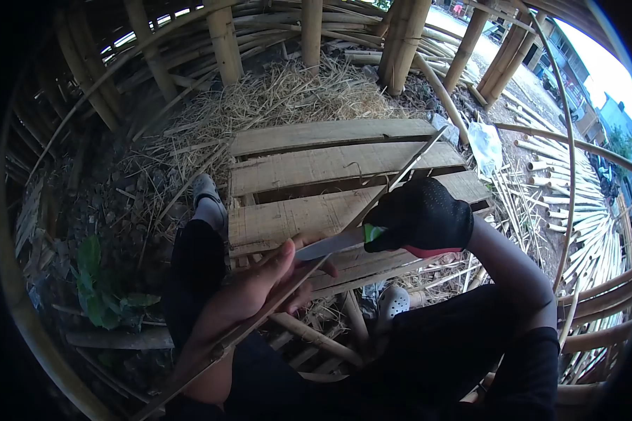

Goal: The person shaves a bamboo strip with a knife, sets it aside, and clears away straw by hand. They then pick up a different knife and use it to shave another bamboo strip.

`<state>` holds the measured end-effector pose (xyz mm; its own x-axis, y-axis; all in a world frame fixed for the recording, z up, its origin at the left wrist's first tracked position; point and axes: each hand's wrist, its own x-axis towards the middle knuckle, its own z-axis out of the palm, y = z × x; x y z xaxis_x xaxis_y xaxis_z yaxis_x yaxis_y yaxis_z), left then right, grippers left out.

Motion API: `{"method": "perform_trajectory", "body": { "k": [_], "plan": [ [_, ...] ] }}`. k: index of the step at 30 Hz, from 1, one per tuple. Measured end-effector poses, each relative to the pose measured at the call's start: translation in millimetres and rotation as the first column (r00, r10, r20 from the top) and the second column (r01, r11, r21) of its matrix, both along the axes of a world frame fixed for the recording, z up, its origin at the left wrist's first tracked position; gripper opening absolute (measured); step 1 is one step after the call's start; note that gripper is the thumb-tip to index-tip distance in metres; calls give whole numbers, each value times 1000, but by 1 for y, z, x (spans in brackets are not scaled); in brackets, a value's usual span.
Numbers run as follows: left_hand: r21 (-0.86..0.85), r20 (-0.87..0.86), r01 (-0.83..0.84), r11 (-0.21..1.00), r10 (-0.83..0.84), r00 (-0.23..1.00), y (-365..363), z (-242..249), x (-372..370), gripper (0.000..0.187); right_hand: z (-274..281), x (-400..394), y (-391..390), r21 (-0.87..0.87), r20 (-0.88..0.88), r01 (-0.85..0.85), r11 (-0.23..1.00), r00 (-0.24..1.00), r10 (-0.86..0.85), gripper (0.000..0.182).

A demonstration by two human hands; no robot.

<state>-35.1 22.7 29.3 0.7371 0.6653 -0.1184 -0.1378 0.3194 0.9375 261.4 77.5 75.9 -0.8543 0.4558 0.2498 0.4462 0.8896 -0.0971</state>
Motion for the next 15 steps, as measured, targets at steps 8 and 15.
{"method": "perform_trajectory", "body": {
  "k": [8, 15],
  "plan": [
    [-521, 642, 77, 850, 330, 692, 16, 1, -10, 78, -7, 6, 5, -47, -96, 333, 942, 937, -336, 32],
    [-463, 737, -132, 877, 463, 492, 19, -17, -14, 69, -2, 6, 2, -169, -137, 429, 888, 882, -452, 40]
  ]
}}
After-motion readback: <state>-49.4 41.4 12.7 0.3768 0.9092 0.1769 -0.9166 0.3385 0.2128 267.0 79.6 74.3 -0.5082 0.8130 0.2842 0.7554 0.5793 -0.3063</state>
